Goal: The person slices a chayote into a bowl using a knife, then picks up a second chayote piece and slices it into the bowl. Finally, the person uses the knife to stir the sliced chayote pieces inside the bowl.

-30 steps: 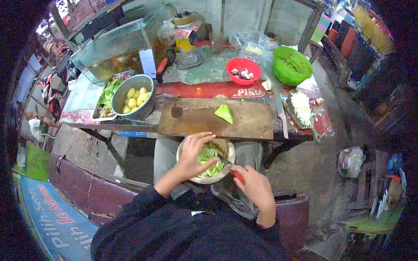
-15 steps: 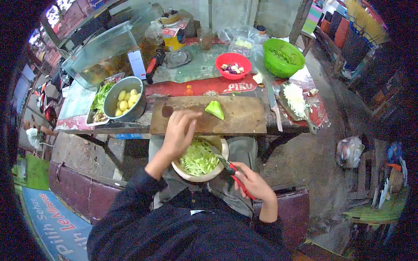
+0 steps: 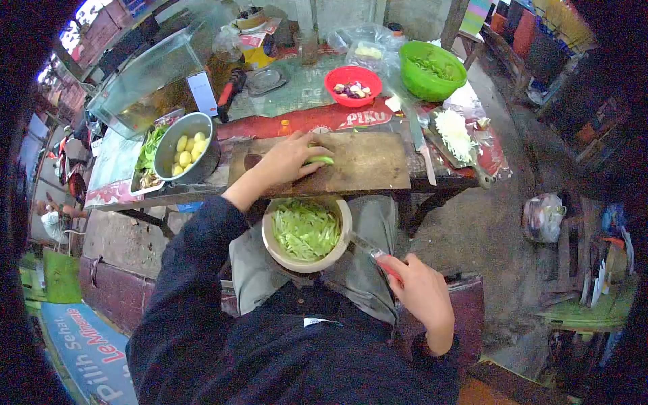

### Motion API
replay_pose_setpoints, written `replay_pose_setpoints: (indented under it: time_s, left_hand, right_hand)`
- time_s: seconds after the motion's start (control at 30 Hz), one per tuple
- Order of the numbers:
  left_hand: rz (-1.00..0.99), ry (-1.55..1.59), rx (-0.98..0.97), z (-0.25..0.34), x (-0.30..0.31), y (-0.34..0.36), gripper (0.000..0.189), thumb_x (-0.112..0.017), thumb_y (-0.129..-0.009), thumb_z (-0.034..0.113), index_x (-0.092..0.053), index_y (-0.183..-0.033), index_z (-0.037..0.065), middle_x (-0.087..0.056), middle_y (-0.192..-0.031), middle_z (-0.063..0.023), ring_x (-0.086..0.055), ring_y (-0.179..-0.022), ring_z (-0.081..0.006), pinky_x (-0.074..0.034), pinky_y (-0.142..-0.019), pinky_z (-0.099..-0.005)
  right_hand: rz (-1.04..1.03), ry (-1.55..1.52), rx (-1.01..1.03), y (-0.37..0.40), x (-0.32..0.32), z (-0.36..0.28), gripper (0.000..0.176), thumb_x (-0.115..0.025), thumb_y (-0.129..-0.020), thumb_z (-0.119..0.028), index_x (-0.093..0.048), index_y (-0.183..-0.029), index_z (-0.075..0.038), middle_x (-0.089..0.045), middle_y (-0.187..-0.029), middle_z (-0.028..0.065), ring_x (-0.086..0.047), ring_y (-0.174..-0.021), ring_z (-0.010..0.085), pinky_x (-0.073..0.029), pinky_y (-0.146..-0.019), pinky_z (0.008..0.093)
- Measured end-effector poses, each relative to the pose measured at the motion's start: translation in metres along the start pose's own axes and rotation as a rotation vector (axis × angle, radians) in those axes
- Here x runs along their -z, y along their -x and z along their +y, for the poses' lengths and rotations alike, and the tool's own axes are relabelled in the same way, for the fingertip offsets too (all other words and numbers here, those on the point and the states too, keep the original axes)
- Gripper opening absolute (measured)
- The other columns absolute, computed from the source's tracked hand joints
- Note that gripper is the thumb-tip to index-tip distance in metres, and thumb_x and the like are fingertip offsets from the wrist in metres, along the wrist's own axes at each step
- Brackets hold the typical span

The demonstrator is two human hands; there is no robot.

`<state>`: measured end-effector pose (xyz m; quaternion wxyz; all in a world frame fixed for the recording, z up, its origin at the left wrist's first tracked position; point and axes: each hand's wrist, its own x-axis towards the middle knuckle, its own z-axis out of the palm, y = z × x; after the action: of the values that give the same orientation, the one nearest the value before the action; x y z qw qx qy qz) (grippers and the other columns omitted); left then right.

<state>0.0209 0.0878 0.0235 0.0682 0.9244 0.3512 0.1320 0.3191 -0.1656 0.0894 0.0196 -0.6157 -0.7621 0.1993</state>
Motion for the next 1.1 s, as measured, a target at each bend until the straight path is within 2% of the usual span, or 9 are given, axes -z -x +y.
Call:
replay_pose_setpoints:
  time_s: [0.13, 0.2, 0.3, 0.5, 0.57, 0.7, 0.77, 0.83, 1.1]
  left_hand:
    - [0.074, -0.136, 0.339, 0.023, 0.017, 0.033, 0.031, -0.064, -0.098, 0.035, -0.072, -0.118, 0.012, -0.060, -0.120, -0.0193, -0.063, -0.110, -0.0406, -0.051, -0.096, -0.0502]
    - [0.148, 0.033, 0.504, 0.025, 0.018, 0.052, 0.036, -0.062, -0.101, 0.034, -0.071, -0.117, 0.003, -0.062, -0.114, -0.0249, -0.065, -0.103, -0.0432, -0.052, -0.093, -0.0504]
    - [0.380, 0.252, 0.430, 0.011, -0.002, 0.079, 0.041, -0.060, -0.103, 0.033, -0.068, -0.120, -0.002, -0.064, -0.105, -0.0253, -0.066, -0.101, -0.0424, -0.053, -0.088, -0.0504]
    - [0.305, 0.499, 0.623, 0.024, 0.014, 0.085, 0.034, -0.073, -0.091, 0.010, -0.068, -0.122, -0.001, -0.068, -0.111, -0.0201, -0.067, -0.094, -0.0367, -0.052, -0.090, -0.0414]
    - [0.600, 0.136, 0.145, 0.005, -0.003, 0.078, 0.037, -0.072, -0.091, 0.010, -0.066, -0.125, 0.000, -0.066, -0.106, -0.0167, -0.066, -0.085, -0.0339, -0.053, -0.079, -0.0406]
    - [0.335, 0.461, 0.390, 0.011, 0.003, 0.076, 0.025, -0.074, -0.090, 0.011, -0.072, -0.114, 0.002, -0.070, -0.107, -0.0156, -0.068, -0.094, -0.0300, -0.053, -0.084, -0.0365]
    - [0.379, 0.480, 0.428, 0.016, -0.004, 0.076, 0.023, -0.074, -0.091, 0.011, -0.073, -0.112, 0.002, -0.071, -0.104, -0.0152, -0.069, -0.090, -0.0287, -0.054, -0.081, -0.0356]
    - [0.554, 0.525, 0.493, 0.022, -0.013, 0.073, 0.019, -0.072, -0.093, 0.011, -0.073, -0.110, 0.001, -0.071, -0.098, -0.0150, -0.068, -0.083, -0.0284, -0.054, -0.076, -0.0358]
    - [0.656, 0.395, 0.720, 0.036, -0.021, 0.049, 0.018, -0.076, -0.091, 0.016, -0.072, -0.097, -0.001, -0.072, -0.082, -0.0136, -0.069, -0.071, -0.0192, -0.054, -0.068, -0.0328]
  right_hand:
    - [0.300, -0.344, 0.211, -0.023, -0.028, 0.007, 0.040, -0.054, -0.103, -0.020, -0.053, -0.143, -0.020, -0.064, -0.087, 0.0169, -0.068, -0.078, 0.0372, -0.055, -0.069, 0.0483]
    - [0.196, -0.495, 0.104, -0.039, -0.035, -0.007, 0.042, -0.051, -0.105, -0.019, -0.047, -0.147, -0.017, -0.066, -0.085, 0.0182, -0.068, -0.075, 0.0359, -0.056, -0.068, 0.0479]
    - [-0.003, -0.751, -0.074, -0.071, -0.037, -0.049, 0.046, -0.043, -0.109, -0.017, -0.034, -0.154, -0.014, -0.064, -0.076, 0.0182, -0.068, -0.060, 0.0298, -0.055, -0.059, 0.0454]
    - [0.125, -0.914, -0.034, -0.143, -0.081, -0.079, 0.045, -0.035, -0.112, -0.024, -0.030, -0.157, -0.018, -0.054, -0.078, 0.0083, -0.060, -0.048, 0.0178, -0.052, -0.046, 0.0328]
    - [0.056, -0.962, -0.075, -0.155, -0.078, -0.081, 0.045, -0.035, -0.112, -0.025, -0.030, -0.157, -0.018, -0.055, -0.078, 0.0087, -0.059, -0.047, 0.0187, -0.052, -0.046, 0.0332]
    - [0.215, -0.680, 0.177, -0.177, -0.089, -0.071, 0.044, -0.037, -0.112, -0.026, -0.035, -0.155, -0.017, -0.058, -0.080, 0.0117, -0.061, -0.048, 0.0206, -0.052, -0.050, 0.0387]
    - [0.213, -0.663, 0.167, -0.173, -0.082, -0.074, 0.043, -0.039, -0.111, -0.025, -0.038, -0.154, -0.017, -0.060, -0.079, 0.0145, -0.065, -0.056, 0.0258, -0.054, -0.057, 0.0414]
    - [0.199, -0.587, 0.148, -0.170, -0.074, -0.077, 0.042, -0.046, -0.107, -0.018, -0.043, -0.147, -0.008, -0.064, -0.123, 0.0301, -0.063, -0.108, 0.0497, -0.050, -0.089, 0.0564]
    - [0.235, -0.629, 0.148, -0.149, -0.059, -0.082, 0.045, -0.045, -0.107, -0.015, -0.040, -0.152, -0.012, -0.064, -0.120, 0.0297, -0.063, -0.104, 0.0490, -0.050, -0.086, 0.0543]
